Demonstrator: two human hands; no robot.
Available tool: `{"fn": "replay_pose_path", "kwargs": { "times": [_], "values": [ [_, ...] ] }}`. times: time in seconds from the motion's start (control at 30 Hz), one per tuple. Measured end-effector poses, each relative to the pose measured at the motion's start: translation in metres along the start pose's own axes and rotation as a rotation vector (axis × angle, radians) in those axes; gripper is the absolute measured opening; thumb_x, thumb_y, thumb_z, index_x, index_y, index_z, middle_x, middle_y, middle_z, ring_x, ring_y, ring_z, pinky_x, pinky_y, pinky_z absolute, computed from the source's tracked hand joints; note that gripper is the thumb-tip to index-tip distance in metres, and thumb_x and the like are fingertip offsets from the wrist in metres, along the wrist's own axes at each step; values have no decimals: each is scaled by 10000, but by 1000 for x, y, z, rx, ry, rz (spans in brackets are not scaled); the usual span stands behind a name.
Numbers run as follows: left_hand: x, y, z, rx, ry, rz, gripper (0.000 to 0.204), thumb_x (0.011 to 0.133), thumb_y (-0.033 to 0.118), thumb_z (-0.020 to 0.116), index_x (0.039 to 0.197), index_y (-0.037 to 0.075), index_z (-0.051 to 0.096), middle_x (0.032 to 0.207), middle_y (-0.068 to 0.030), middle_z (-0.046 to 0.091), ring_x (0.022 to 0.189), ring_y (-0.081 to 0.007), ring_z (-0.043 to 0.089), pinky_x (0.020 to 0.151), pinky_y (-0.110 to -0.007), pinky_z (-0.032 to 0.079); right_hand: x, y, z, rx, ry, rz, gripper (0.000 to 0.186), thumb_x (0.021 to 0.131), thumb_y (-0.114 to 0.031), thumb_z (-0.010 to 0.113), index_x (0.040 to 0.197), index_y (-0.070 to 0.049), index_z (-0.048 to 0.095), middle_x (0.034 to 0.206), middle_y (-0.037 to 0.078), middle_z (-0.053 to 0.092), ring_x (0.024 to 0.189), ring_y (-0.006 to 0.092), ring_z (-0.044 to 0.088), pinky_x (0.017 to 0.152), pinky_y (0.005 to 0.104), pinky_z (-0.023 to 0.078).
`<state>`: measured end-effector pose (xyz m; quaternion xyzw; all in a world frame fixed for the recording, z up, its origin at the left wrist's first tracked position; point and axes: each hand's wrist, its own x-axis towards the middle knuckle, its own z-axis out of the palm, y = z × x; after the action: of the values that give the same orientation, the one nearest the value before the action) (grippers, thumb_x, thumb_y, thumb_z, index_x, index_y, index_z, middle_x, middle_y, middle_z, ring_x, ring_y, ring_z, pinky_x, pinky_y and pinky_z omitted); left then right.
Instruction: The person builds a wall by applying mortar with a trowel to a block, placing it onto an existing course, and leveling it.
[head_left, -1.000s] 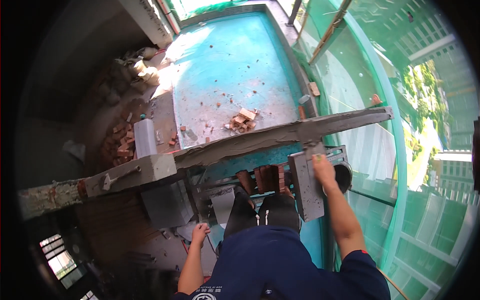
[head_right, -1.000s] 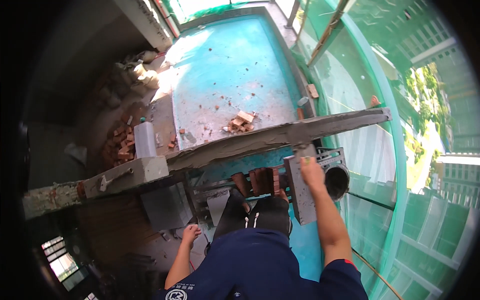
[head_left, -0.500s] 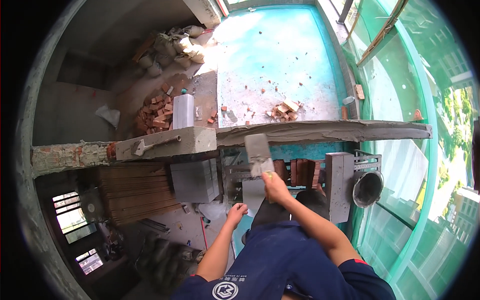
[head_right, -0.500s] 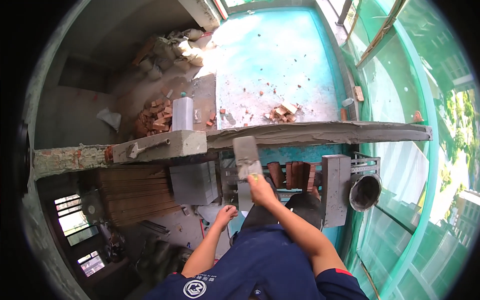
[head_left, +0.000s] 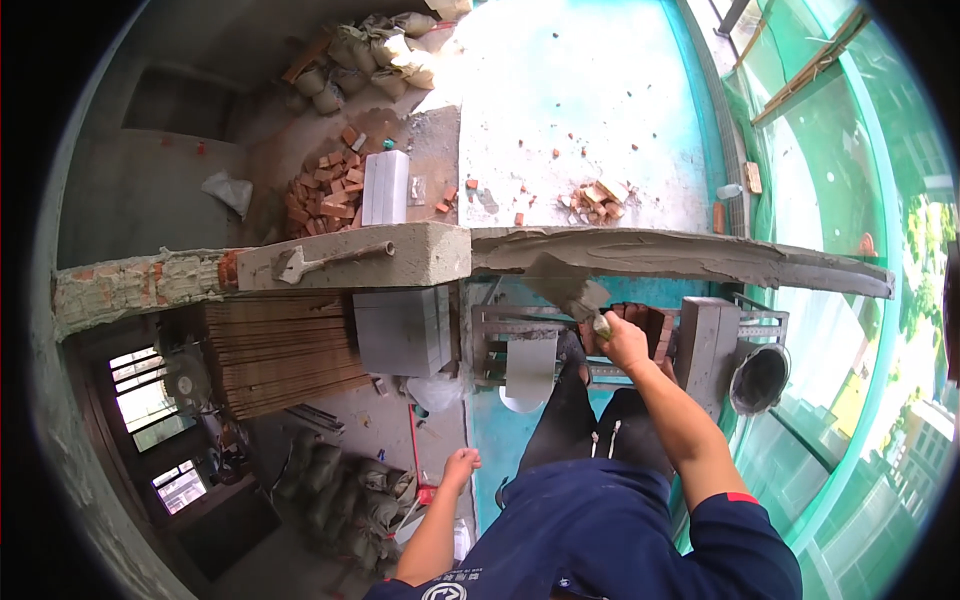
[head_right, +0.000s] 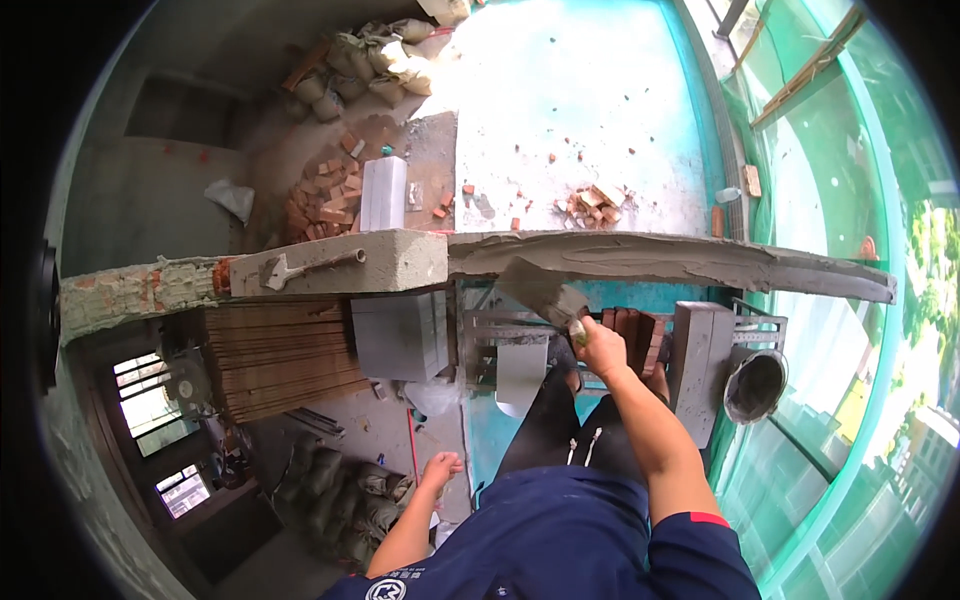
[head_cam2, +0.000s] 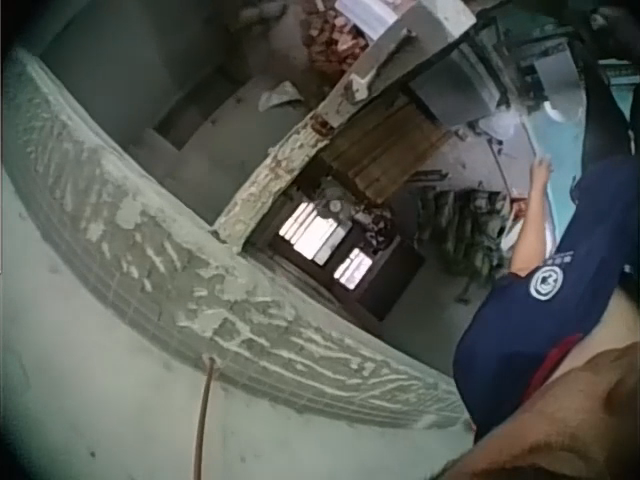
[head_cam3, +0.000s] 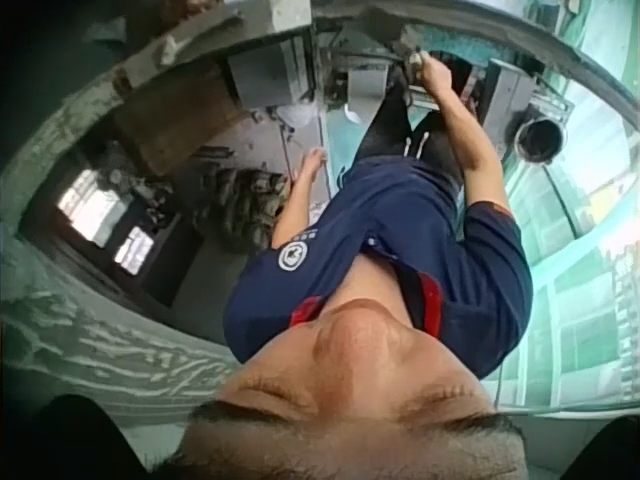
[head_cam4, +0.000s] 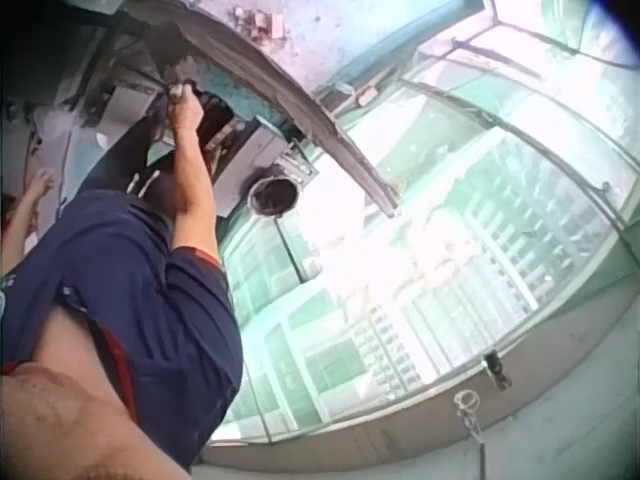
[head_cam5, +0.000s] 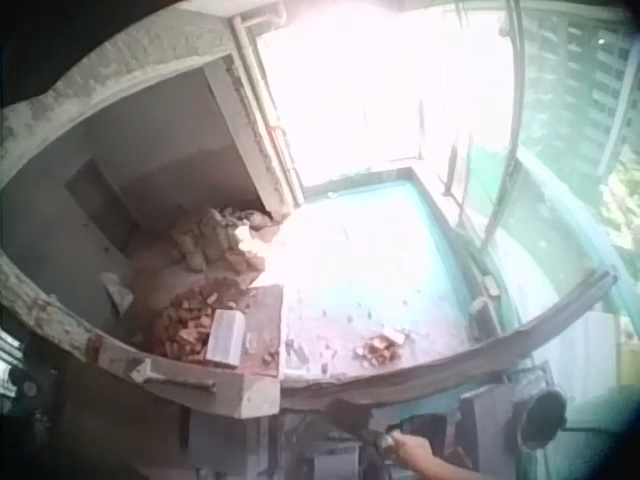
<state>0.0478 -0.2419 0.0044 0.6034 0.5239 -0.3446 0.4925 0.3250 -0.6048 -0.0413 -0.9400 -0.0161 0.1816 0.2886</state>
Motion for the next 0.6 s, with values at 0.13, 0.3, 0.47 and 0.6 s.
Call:
{"fn": "replay_pose_path", "kwargs": {
  "times": [0.13,0.3,0.47,0.6],
  "values": [
    [-4,-6,-4,-13,-13,-23,282,886,285,596,992,24,594,881,-59,633,749,-140,606,660,-253,447,-6,-27,26,21,-157,-91,233,711,-208,639,891,-108,530,796,171,648,766,377,631,660,489,502],
    [1,32,2,-43,23,123,284,887,283,600,995,20,597,872,-47,630,753,-128,593,696,-265,457,-31,-54,24,253,-286,-159,269,730,-227,646,923,-80,529,798,180,640,739,367,626,649,464,498],
    [-29,164,-3,49,421,818,196,900,184,570,926,-8,598,875,-74,638,804,-144,581,752,-296,470,-27,-92,-54,1232,-556,258,369,917,-424,527,812,-76,465,602,12,475,434,119,456,413,280,396],
    [-66,295,-29,344,727,1259,111,849,108,607,898,15,571,852,-113,591,776,-257,581,719,-338,474,31,-111,-104,1494,-933,616,588,883,-663,378,809,-87,470,574,9,424,383,109,370,371,234,338]
  ]
}}
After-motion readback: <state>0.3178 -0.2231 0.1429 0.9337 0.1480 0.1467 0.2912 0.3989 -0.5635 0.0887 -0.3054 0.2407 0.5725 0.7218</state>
